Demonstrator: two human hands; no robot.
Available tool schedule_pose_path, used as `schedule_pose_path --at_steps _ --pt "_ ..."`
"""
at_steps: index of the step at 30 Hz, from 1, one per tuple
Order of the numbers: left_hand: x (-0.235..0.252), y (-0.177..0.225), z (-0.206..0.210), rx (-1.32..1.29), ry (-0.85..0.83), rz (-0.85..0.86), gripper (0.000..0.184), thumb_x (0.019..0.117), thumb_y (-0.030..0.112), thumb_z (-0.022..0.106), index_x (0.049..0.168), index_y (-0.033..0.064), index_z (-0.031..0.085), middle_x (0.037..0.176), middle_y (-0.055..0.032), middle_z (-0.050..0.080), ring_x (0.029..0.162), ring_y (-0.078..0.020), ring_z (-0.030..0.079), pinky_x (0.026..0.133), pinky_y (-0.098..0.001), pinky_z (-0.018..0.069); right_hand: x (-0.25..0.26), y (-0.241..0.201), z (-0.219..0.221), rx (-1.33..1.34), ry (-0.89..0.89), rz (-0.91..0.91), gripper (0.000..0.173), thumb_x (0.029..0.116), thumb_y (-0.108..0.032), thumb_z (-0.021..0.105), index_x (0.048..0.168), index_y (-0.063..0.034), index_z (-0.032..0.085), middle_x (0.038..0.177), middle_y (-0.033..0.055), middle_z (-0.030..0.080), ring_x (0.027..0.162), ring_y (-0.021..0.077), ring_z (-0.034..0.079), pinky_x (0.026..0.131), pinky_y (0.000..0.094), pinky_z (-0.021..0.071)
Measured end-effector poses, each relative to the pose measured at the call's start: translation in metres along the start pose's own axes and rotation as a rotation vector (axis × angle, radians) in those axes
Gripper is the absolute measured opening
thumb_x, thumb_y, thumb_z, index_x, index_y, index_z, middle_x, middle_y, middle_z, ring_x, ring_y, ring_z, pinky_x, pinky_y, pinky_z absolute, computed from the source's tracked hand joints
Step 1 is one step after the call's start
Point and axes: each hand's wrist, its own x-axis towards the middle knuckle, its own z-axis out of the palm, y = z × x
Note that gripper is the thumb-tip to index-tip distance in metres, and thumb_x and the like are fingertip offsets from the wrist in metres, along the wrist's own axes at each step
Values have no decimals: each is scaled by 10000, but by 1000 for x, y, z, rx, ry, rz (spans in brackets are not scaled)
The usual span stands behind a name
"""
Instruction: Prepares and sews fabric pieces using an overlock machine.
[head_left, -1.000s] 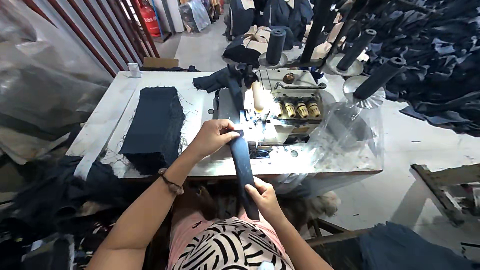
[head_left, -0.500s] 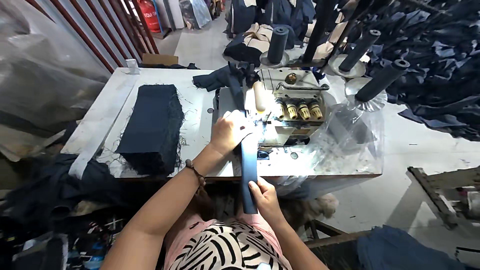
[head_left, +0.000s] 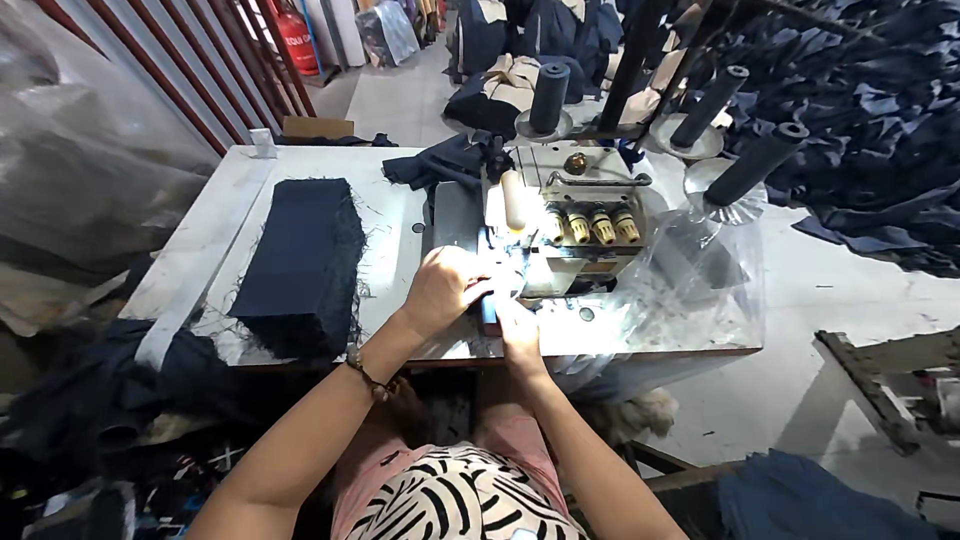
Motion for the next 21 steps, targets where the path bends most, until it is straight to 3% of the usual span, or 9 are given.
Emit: schedule_pose_path --at_steps 2,5,8,11,14,15,18,21 --pt "4 -5 -4 24 -81 -44 272 977 345 664 1111 135 774 1095 -102 734 1155 -333 653 1041 -584 464 7 2 2 53 -10 0 232 1019 -103 503 933 5 690 759 -11 651 717 30 640 710 239 564" --pt "30 -18 -10 11 -273 -178 452 947 519 654 1278 219 721 1304 -42 707 1374 -357 531 1162 -682 289 10 7 1 95 -77 0 280 1009 -84 447 865 -21 679 756 -20 662 683 35 629 668 228 560" --pt "56 -27 -13 38 -417 -279 495 926 478 695 1343 213 674 1374 -64 665 1434 -370 463 1178 -706 219 4 20 -1 67 -155 -35 306 1007 -62 424 865 -4 689 674 -57 600 582 -12 540 579 181 490" --pt "71 -32 -13 58 -461 -335 480 924 450 713 1302 157 672 1336 -150 657 1395 -406 484 1136 -729 259 0 21 -1 71 -170 -50 330 1005 -51 414 821 -17 685 606 -83 554 520 -25 500 533 168 465" --pt "68 -43 -16 81 -411 -287 556 931 470 696 1366 130 639 1489 -134 560 1459 -403 410 1122 -740 274 1 22 0 146 -180 -36 393 1022 -51 350 794 -36 670 601 -96 577 496 -33 492 508 155 454" --pt "66 -49 -27 80 -364 -285 561 951 452 683 1389 105 628 1513 -162 533 1436 -414 440 1100 -738 313 2 23 -1 166 -180 -34 408 1023 -51 331 793 -41 668 602 -98 581 493 -37 493 504 150 452" --pt "59 -73 -87 130 -192 -549 463 1061 325 550 1413 26 560 1409 -274 566 1280 -480 566 1027 -697 434 0 24 -2 199 -185 -31 421 1020 -46 305 799 -49 664 643 -98 612 506 -47 501 514 137 457" --pt "38 -108 -135 221 -80 -911 556 1050 268 578 1426 -120 447 1370 -434 491 1239 -616 524 1005 -753 411 -1 23 1 189 -183 -49 413 1017 -42 318 789 -53 663 646 -105 613 510 -56 496 517 131 451"
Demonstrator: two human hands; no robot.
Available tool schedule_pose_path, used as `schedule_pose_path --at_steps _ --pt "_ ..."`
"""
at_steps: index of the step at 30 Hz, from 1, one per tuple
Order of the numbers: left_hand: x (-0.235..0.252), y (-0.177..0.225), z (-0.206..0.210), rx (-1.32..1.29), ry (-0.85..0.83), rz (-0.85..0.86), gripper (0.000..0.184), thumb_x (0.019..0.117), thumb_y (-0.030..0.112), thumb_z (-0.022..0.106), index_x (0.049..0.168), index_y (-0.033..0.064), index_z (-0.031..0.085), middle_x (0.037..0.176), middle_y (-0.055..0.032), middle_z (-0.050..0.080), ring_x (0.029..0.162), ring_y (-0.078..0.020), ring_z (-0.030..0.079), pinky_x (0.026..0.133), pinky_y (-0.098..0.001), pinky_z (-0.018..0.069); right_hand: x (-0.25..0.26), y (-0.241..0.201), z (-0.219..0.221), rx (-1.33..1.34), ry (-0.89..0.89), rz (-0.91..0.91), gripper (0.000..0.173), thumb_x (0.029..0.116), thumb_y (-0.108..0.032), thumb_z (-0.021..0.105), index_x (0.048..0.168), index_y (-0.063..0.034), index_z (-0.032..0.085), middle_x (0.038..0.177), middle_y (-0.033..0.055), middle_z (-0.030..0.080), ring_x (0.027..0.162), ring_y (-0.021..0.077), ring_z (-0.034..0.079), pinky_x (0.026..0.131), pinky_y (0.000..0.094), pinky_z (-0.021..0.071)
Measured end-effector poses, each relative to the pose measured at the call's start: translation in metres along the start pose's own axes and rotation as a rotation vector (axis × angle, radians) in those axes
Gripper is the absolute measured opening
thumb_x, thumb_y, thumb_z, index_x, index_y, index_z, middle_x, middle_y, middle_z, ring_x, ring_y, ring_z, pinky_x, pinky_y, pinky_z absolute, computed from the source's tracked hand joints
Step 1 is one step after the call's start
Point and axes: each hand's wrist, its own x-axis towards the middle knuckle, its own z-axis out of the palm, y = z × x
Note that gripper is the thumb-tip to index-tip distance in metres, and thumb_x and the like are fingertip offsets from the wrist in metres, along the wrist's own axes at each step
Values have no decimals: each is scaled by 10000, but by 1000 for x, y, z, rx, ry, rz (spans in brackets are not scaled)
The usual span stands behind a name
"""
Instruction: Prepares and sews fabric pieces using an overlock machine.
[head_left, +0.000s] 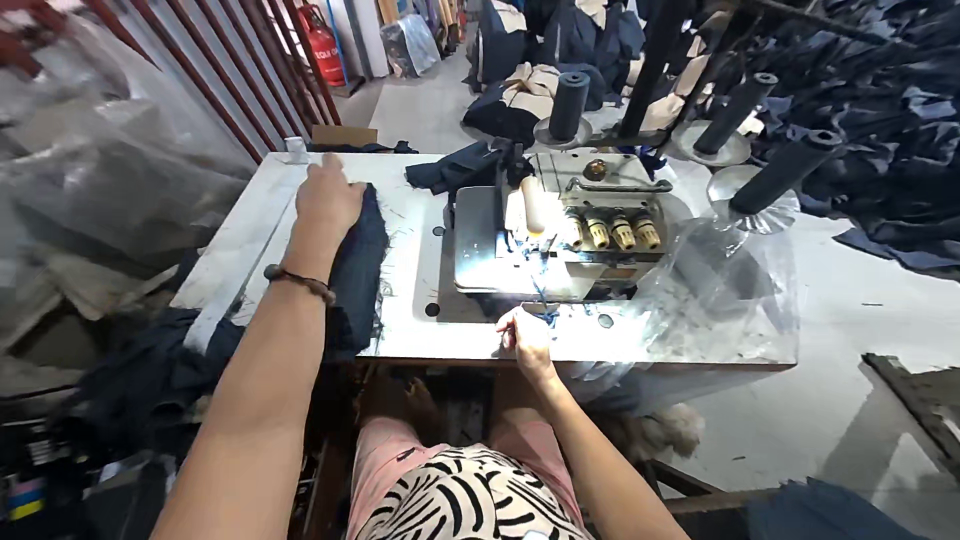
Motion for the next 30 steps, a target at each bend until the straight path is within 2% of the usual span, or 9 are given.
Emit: schedule_pose_path --at_steps 3,9,13,16,18,22,26,28,30 --pt "1 -32 4 105 -52 -181 524 1048 321 588 1183 -185 600 1242 -434 576 1222 -593 550 997 -740 412 -1 -2 3 -30 -5 -3 405 1015 -39 320 799 -50 663 637 -119 590 513 -64 481 517 122 437" --pt "-1 -37 6 47 3 -86 349 1083 184 494 1214 -120 605 1209 -403 606 1204 -581 566 977 -744 418 -2 -3 0 -88 0 -17 273 1012 -42 434 881 -10 672 659 -102 579 553 -61 502 542 128 447" --pt "-51 5 -17 -85 11 222 334 1034 36 519 1349 -72 498 1162 -367 626 1076 -552 633 919 -710 484 -7 -6 5 -105 101 -133 178 975 -41 549 863 16 675 780 -39 661 681 -49 596 644 132 516" --pt "-114 41 3 -135 -175 619 564 912 -51 609 1457 68 528 1150 -253 685 962 -418 694 836 -621 557 -15 -17 14 -32 14 -190 346 979 -387 609 921 -57 695 1063 -7 671 1057 22 620 930 227 531" --pt "-142 55 26 -204 -309 787 435 888 -25 671 1313 63 641 1090 -162 701 935 -299 699 820 -511 589 -20 -36 22 4 -120 -137 446 923 -501 640 957 -63 719 1220 26 638 1225 50 544 1039 266 464" --pt "-142 64 47 -408 -318 908 121 939 60 670 1042 -2 684 941 -112 685 799 -173 675 726 -354 590 -34 -64 26 86 -195 70 88 897 -95 634 820 -114 674 811 -129 647 787 -72 604 750 165 520" --pt "-118 63 57 -643 -355 717 122 971 103 648 1036 -1 651 891 -71 700 769 -91 680 731 -288 586 -51 -52 13 87 -128 32 36 899 -44 649 923 -31 673 914 -60 676 861 -31 631 802 183 548" --pt "-113 64 65 -725 -382 668 111 956 103 671 1019 17 639 860 -36 703 759 -52 682 728 -249 585 -55 -49 9 16 -53 58 492 896 -279 723 1199 78 573 1140 70 652 1016 32 644 896 224 558" --pt "-121 70 69 -711 -387 662 89 954 88 686 986 22 635 816 -36 694 703 -51 661 673 -235 564 -53 -51 8 -113 3 117 888 839 -611 688 1322 113 512 1239 140 623 1070 67 633 914 239 540"
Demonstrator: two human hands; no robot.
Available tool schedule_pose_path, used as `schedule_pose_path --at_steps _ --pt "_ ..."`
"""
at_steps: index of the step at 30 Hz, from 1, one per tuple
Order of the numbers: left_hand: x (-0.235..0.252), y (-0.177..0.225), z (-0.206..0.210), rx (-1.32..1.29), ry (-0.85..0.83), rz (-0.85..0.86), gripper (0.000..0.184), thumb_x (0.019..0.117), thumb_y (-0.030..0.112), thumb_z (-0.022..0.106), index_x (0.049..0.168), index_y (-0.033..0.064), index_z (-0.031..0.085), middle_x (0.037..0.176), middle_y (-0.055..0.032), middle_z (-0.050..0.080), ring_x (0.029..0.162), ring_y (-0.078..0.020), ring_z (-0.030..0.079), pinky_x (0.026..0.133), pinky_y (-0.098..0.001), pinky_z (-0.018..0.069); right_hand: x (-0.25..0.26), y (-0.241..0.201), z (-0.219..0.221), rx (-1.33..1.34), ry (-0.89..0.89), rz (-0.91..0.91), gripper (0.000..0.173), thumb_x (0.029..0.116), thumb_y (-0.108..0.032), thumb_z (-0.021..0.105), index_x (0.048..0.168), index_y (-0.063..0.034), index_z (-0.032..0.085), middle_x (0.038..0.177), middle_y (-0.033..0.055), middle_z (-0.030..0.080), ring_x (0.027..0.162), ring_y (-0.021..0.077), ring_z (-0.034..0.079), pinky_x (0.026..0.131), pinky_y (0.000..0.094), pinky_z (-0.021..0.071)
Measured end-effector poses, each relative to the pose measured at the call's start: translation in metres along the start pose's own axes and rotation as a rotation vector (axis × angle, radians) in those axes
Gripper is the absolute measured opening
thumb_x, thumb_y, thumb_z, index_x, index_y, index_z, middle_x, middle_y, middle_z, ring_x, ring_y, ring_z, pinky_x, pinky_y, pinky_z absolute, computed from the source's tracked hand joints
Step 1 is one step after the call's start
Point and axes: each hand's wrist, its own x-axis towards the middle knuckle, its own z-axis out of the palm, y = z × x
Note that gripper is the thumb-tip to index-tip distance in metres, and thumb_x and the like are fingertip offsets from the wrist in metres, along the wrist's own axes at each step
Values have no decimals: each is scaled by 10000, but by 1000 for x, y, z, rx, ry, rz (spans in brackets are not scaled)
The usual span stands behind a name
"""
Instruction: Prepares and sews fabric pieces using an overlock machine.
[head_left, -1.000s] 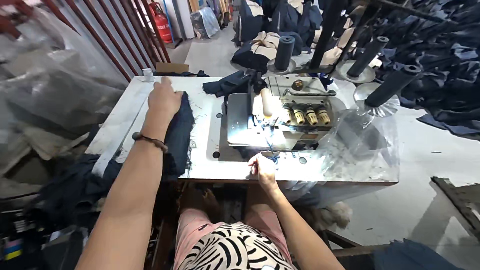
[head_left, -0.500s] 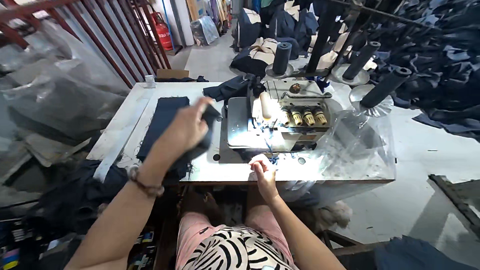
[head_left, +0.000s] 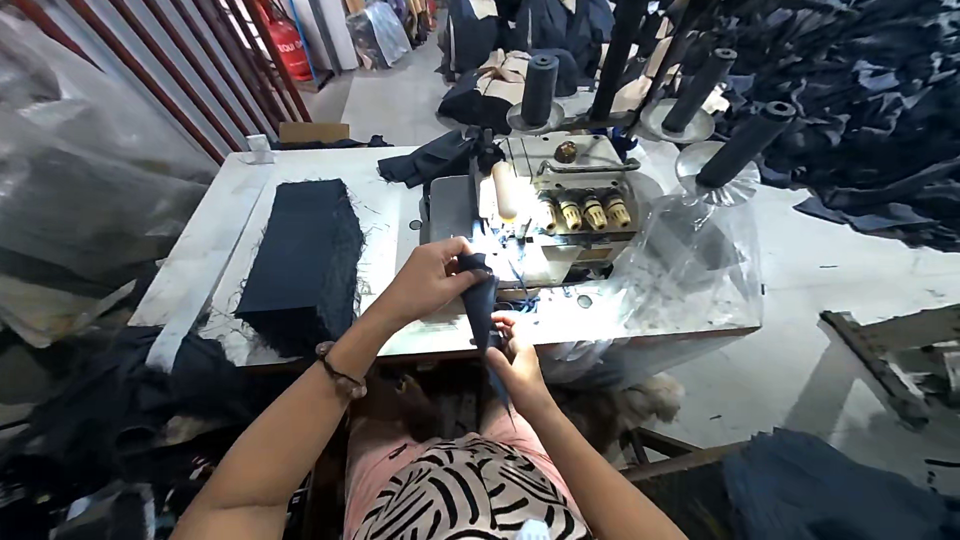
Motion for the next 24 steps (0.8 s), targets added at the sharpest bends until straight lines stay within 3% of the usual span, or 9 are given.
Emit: schedule_pose_path --at_steps 2,3,6,7,12,15,17,21,24 --pt "-1 3 8 35 -8 13 87 958 86 689 979 16 642 812 -54 693 693 -76 667 656 -251 569 2 -2 -1 -75 0 28 937 799 -698 678 1297 90 580 1240 143 645 1085 84 622 931 261 522" --pt "-3 2 10 48 -5 30 86 958 91 691 977 23 642 818 -61 697 688 -91 674 643 -262 576 2 -2 -2 -91 -23 27 832 824 -631 702 1247 81 622 1207 129 663 1071 76 630 933 253 526" --pt "-5 -6 8 81 16 67 116 958 122 707 985 47 622 842 -72 699 693 -120 687 625 -282 587 0 1 4 -122 -37 -15 228 902 -206 692 926 20 718 890 31 707 835 -13 648 786 176 544" --pt "0 -9 5 87 33 58 128 951 125 715 991 33 636 856 -75 701 723 -121 690 665 -294 590 -1 3 5 -129 -28 -28 140 900 -114 656 865 9 713 814 6 690 767 -39 625 736 151 528" --pt "19 -27 -15 64 63 -6 115 933 85 714 1014 8 688 908 -50 718 767 -58 677 748 -260 583 -10 10 -2 -133 25 14 114 888 -70 599 841 -10 685 787 -29 651 730 -63 584 689 132 497" --pt "22 -30 -9 63 77 -21 102 955 102 690 1018 22 695 899 -32 716 745 -33 661 733 -237 571 -9 8 -5 -126 -17 55 251 933 -212 645 1033 8 710 997 32 712 938 -1 651 864 203 541" --pt "25 -28 1 75 110 -24 104 954 117 699 1014 33 698 877 -29 710 718 -36 645 700 -235 554 -7 9 -2 -194 -35 81 387 900 -325 700 1075 19 716 1029 73 726 975 45 670 901 250 544" --pt "30 -26 4 98 176 -11 96 970 115 679 1019 33 691 901 -27 712 759 -18 653 751 -215 556 -12 19 2 -225 31 47 175 916 -155 673 902 4 744 853 50 718 808 2 665 774 190 547" --pt "32 -37 0 89 222 -19 92 959 112 689 1006 33 688 860 -18 695 714 -15 623 713 -209 534 -21 19 -2 -159 75 27 173 963 -105 606 949 10 734 894 39 722 833 -12 673 793 177 562"
